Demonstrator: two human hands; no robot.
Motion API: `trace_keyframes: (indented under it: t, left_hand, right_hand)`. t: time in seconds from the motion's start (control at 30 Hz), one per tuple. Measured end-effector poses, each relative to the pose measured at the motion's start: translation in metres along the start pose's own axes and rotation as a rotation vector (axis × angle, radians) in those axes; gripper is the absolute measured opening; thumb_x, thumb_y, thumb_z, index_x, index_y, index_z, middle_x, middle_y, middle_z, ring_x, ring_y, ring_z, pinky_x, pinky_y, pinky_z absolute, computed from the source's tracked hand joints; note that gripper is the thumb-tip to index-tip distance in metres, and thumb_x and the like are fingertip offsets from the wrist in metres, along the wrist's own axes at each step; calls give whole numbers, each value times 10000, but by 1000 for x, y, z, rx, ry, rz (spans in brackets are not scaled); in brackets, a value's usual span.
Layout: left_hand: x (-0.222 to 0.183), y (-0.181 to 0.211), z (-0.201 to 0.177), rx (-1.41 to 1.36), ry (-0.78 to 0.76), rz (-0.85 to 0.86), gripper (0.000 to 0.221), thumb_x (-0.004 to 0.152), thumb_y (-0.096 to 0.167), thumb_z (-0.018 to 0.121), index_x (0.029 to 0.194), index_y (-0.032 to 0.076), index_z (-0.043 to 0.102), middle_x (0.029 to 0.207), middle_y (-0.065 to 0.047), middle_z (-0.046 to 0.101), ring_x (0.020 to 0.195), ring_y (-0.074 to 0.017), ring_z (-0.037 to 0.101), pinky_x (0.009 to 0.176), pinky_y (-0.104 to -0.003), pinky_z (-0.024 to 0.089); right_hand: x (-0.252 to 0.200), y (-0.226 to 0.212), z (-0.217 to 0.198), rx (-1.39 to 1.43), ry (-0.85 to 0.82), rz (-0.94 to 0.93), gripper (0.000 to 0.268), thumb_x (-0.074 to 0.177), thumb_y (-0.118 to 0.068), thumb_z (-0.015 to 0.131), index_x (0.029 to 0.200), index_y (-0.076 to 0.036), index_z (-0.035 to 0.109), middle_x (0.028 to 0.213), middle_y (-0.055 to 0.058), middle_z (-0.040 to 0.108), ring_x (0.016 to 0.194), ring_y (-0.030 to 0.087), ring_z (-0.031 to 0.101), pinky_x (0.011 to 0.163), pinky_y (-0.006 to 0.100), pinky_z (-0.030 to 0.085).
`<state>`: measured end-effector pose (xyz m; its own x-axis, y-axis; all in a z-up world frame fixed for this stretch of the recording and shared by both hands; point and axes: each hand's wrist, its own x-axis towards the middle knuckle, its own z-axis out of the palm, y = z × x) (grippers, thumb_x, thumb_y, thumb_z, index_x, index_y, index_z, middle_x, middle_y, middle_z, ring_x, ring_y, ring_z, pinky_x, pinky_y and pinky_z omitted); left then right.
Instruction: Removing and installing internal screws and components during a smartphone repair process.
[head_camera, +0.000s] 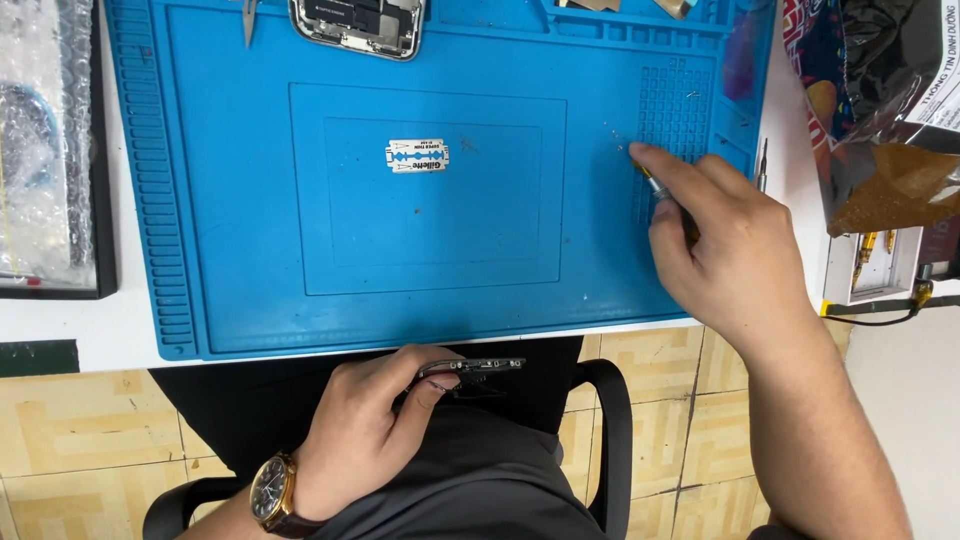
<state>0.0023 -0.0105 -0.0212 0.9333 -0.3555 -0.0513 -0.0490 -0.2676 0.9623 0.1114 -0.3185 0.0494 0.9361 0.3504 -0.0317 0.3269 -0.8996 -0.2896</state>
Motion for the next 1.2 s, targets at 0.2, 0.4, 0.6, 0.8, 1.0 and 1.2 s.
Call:
trace_keyframes:
  t: [0.2,0.4,0.6,0.8,1.0,1.2]
  left_hand:
    - [2,5,1,4,-23,4,148,990,144,616,1097,79,697,966,6,813,756,-143,807,634,-245,616]
    - [-1,3,-1,-17,-16,-5,160,995,133,599,1108,57,682,943,-5,818,820,-154,830,681,-256,641]
    - [-7,-1,-4,-96,-1,-100,174,1009,185,571,1097,70,668,926,-2,817,826,-172,831,671,-273,609]
    - [-5,2,-9,-240,68,-143,127,994,129,588,1051,56,675,880,-4,784,809,-144,787,724,-259,596]
    - [5,22,-12,-299,22,59,207,1049,94,513,1134,68,700,1131,-58,801,1038,-230,824,892,-309,669]
    - [3,27,-13,-219,60,231,212,1074,115,477,1108,46,675,1122,-104,794,1016,-272,833,805,-331,689]
  right_hand:
    - [7,-5,-14,212,-174,131,545,1020,5,455,1556,-14,554,914,113,617,812,245,555,714,368,447]
    - [1,8,-6,757,-297,432,595,1056,-17,343,1630,-142,434,887,48,439,764,139,503,533,228,378]
    - [-8,2,-5,922,-35,291,595,1013,7,305,1591,-53,432,735,66,381,479,136,341,414,244,320]
    - [-54,-33,24,900,95,134,252,1128,-211,376,1143,-24,543,660,-9,460,472,76,451,433,200,405]
    - [-75,-100,47,1076,125,148,315,998,-321,628,1055,-18,690,651,-21,512,564,77,443,565,234,395]
    - [-76,-106,49,1043,252,83,170,895,-179,742,926,-20,688,673,40,651,515,99,500,529,228,439]
